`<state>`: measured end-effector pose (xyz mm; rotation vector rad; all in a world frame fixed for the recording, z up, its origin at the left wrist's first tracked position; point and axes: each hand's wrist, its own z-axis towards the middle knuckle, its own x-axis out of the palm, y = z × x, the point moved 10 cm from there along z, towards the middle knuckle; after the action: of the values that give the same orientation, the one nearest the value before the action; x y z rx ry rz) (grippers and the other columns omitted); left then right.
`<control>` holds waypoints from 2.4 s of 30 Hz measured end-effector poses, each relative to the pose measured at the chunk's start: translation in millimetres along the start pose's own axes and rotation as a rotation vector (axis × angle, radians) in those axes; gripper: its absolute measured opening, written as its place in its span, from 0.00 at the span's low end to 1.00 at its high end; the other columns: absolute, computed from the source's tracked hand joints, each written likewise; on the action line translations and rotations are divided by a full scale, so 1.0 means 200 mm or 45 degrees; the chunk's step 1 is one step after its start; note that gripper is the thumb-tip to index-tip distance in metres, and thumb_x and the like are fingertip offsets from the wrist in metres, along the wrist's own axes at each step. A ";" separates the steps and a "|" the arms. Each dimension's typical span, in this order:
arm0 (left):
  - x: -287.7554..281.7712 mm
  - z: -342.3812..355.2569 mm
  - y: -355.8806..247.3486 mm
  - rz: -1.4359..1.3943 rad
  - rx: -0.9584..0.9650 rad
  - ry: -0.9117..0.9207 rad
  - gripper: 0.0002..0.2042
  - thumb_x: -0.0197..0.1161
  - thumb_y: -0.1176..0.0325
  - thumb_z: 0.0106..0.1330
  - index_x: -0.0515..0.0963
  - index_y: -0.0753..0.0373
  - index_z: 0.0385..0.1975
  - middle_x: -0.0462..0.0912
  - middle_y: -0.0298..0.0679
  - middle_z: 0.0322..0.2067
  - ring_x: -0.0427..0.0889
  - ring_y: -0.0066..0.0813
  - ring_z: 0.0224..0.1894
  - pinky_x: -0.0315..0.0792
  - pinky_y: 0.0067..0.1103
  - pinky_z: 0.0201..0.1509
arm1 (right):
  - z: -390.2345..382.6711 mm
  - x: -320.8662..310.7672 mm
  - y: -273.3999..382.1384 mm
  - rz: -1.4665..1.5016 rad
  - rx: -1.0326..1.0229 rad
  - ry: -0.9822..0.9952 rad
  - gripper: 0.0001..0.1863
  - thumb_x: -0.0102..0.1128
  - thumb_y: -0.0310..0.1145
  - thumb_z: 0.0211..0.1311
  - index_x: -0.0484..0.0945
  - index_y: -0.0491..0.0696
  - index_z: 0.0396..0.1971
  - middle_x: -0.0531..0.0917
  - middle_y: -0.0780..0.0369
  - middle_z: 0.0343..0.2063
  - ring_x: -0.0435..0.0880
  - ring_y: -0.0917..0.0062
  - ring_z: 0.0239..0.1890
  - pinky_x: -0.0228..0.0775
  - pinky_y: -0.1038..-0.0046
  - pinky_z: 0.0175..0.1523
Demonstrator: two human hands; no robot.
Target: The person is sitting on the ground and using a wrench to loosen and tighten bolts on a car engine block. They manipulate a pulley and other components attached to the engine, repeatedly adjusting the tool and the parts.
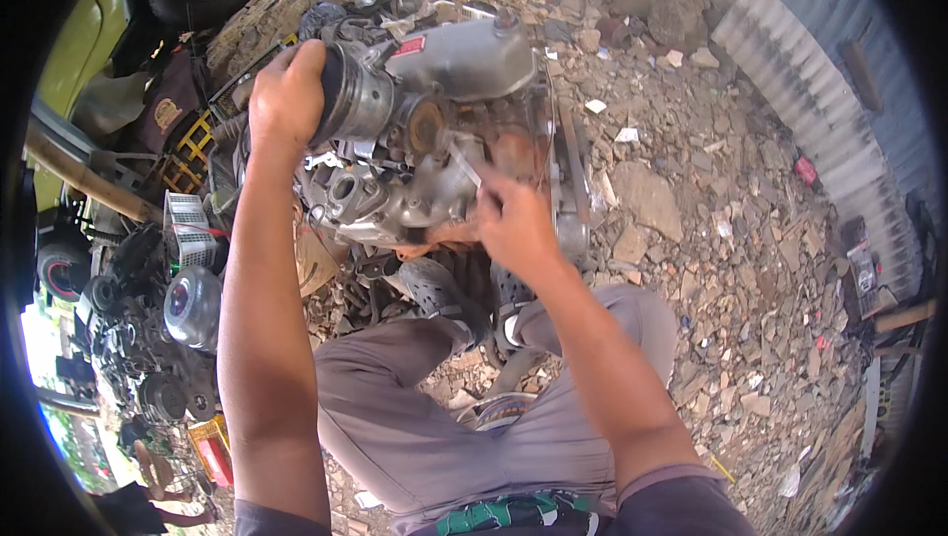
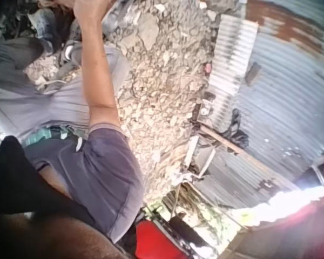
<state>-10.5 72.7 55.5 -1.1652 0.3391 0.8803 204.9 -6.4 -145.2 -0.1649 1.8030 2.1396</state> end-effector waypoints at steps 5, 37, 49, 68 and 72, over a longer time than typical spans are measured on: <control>0.02 0.00 -0.01 0.030 -0.015 -0.006 0.31 0.52 0.46 0.58 0.81 0.65 0.52 0.81 0.57 0.52 0.78 0.50 0.59 0.67 0.32 0.65 | 0.01 0.05 -0.06 -0.106 0.072 -0.054 0.22 0.52 0.28 0.66 0.77 0.53 0.60 0.82 0.44 0.24 0.83 0.61 0.23 0.74 0.64 0.36; 0.03 0.01 0.01 -0.016 -0.005 0.004 0.31 0.52 0.47 0.58 0.82 0.66 0.51 0.82 0.57 0.51 0.79 0.52 0.57 0.68 0.32 0.64 | 0.02 0.10 0.12 0.134 0.141 0.077 0.23 0.51 0.25 0.69 0.73 0.46 0.64 0.85 0.50 0.48 0.82 0.78 0.48 0.70 0.76 0.55; 0.00 0.01 0.01 0.047 0.005 -0.020 0.31 0.53 0.47 0.57 0.81 0.66 0.52 0.82 0.57 0.51 0.79 0.51 0.57 0.68 0.32 0.64 | -0.03 0.11 0.19 -0.030 -0.045 -0.004 0.23 0.52 0.24 0.66 0.74 0.45 0.62 0.85 0.46 0.34 0.86 0.64 0.32 0.75 0.66 0.41; 0.01 0.00 0.00 -0.021 -0.023 -0.007 0.31 0.53 0.47 0.57 0.81 0.66 0.52 0.82 0.58 0.51 0.79 0.51 0.57 0.68 0.32 0.64 | 0.03 0.04 0.12 0.064 -0.016 -0.151 0.25 0.54 0.25 0.64 0.75 0.49 0.62 0.82 0.45 0.25 0.83 0.58 0.23 0.75 0.65 0.37; 0.00 0.00 0.01 0.049 -0.018 -0.004 0.31 0.53 0.47 0.57 0.81 0.65 0.52 0.82 0.58 0.51 0.79 0.51 0.58 0.68 0.32 0.64 | -0.14 0.11 0.23 -0.085 -0.391 -0.180 0.24 0.54 0.25 0.63 0.76 0.47 0.61 0.83 0.44 0.27 0.86 0.55 0.29 0.76 0.63 0.38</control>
<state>-12.3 73.8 53.6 -1.1736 0.3543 0.9193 165.3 -37.0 -114.7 -0.1403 1.3663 2.3057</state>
